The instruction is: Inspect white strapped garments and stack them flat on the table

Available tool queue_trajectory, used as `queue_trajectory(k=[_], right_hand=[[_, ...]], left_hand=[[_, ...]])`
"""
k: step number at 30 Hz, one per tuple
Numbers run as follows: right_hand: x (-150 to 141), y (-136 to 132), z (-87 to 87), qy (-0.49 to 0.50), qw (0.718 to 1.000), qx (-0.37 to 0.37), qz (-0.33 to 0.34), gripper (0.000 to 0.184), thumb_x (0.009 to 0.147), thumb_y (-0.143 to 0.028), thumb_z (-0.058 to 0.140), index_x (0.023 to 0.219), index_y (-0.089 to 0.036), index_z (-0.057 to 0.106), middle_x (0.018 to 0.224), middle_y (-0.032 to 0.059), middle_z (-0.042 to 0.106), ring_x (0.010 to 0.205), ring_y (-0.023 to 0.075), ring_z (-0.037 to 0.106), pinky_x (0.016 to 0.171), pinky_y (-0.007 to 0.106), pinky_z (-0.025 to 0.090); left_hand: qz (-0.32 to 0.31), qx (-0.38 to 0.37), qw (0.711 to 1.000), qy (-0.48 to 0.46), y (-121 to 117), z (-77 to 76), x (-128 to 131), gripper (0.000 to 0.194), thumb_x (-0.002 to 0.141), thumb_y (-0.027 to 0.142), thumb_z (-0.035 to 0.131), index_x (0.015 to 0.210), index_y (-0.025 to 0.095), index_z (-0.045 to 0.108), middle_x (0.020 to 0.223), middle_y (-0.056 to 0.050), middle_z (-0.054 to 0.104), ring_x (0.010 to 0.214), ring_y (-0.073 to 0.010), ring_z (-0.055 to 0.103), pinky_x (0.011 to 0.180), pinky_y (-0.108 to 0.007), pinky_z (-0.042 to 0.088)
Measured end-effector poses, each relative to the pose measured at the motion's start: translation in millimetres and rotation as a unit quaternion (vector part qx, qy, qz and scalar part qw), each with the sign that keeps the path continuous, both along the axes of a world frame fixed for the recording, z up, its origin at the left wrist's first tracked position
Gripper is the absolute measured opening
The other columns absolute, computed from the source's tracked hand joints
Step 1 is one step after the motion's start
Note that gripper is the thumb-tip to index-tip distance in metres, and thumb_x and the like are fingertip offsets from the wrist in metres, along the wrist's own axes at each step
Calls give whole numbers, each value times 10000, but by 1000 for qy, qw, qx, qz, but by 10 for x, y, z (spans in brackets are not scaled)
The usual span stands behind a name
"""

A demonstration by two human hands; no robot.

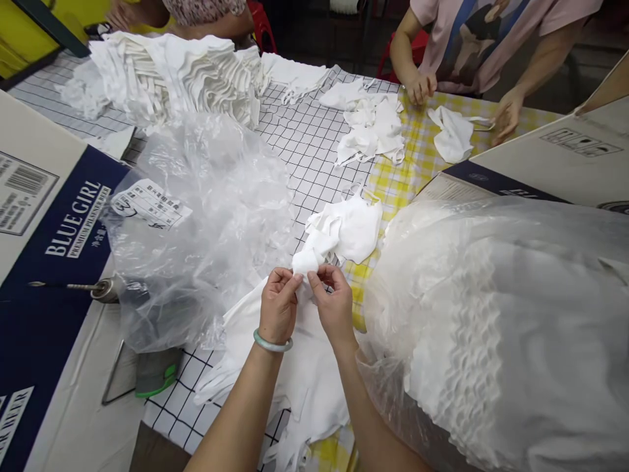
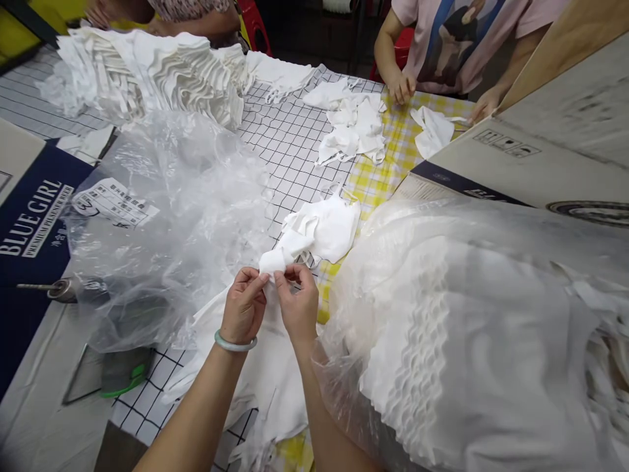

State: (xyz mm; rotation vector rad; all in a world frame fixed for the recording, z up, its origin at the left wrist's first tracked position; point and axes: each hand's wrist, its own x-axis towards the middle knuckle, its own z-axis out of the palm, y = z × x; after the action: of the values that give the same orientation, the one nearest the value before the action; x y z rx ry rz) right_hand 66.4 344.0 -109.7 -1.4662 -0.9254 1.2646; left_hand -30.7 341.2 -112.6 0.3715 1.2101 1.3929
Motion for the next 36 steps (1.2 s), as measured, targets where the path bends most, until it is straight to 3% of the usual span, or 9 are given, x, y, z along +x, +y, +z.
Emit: queue_trajectory(k=[7, 11, 14, 22, 25, 29, 33, 36], right_hand=[[27, 19, 10, 44, 998, -39, -2, 311, 836, -478, 564, 790, -172, 590, 693, -19, 552, 667, 114, 499, 632, 234, 415], [14, 35, -26, -41, 999, -24, 6, 322, 793, -500, 618, 764, -181, 593, 718, -9, 573, 683, 119, 494, 649, 236, 411], [22, 55, -31, -66, 997, -22, 11, 347, 831, -508, 567, 711, -182, 588, 661, -11, 559, 650, 118, 480, 623, 236, 396], [53, 69, -80, 105, 992, -62, 41, 409, 838, -558, 537, 696, -175, 549, 596, -37, 481, 560, 96, 417, 512, 226, 347], [46, 62, -67, 115, 991, -59, 44, 396, 845, -547, 532, 714, -174, 549, 623, -33, 484, 587, 96, 424, 534, 222, 361], [39, 53, 3, 35, 997, -47, 47, 334, 798, -492, 621, 731, -166, 591, 682, -19, 546, 663, 105, 474, 626, 223, 401], [40, 56, 36, 5, 999, -38, 17, 357, 849, -485, 553, 699, -164, 594, 658, -13, 560, 657, 114, 489, 621, 230, 401], [21, 1, 43, 24, 999, -21, -20, 359, 896, -479, 481, 858, -167, 655, 818, 27, 653, 778, 147, 578, 722, 263, 460]], left_hand=[[8, -46, 998, -50, 4, -4, -1, 293, 669, 251, 777, 731, 177, 500, 630, 51, 534, 576, -63, 502, 550, -171, 407], [5, -46, 999, 9, -12, 1, 34, 309, 667, 286, 782, 732, 183, 498, 542, 79, 462, 460, -47, 419, 435, -165, 311], [12, -60, 998, 8, -19, -5, 43, 316, 648, 284, 791, 720, 176, 503, 547, 75, 471, 481, -48, 439, 456, -163, 335], [20, -95, 994, -42, -20, -3, 2, 323, 623, 279, 797, 704, 171, 503, 597, 51, 538, 552, -78, 513, 537, -197, 430], [18, -80, 996, -24, -32, 14, 4, 330, 633, 296, 800, 712, 174, 503, 583, 56, 528, 533, -73, 497, 516, -187, 410], [28, -49, 998, 40, -38, 28, 23, 323, 652, 301, 798, 722, 177, 508, 522, 83, 464, 448, -41, 399, 435, -158, 307], [26, -64, 998, 15, -2, 44, 44, 335, 635, 296, 805, 717, 176, 503, 549, 71, 498, 488, -53, 450, 476, -162, 354], [31, -64, 997, -7, 60, 87, 61, 332, 630, 279, 804, 706, 173, 499, 565, 65, 518, 510, -56, 469, 506, -165, 383]])
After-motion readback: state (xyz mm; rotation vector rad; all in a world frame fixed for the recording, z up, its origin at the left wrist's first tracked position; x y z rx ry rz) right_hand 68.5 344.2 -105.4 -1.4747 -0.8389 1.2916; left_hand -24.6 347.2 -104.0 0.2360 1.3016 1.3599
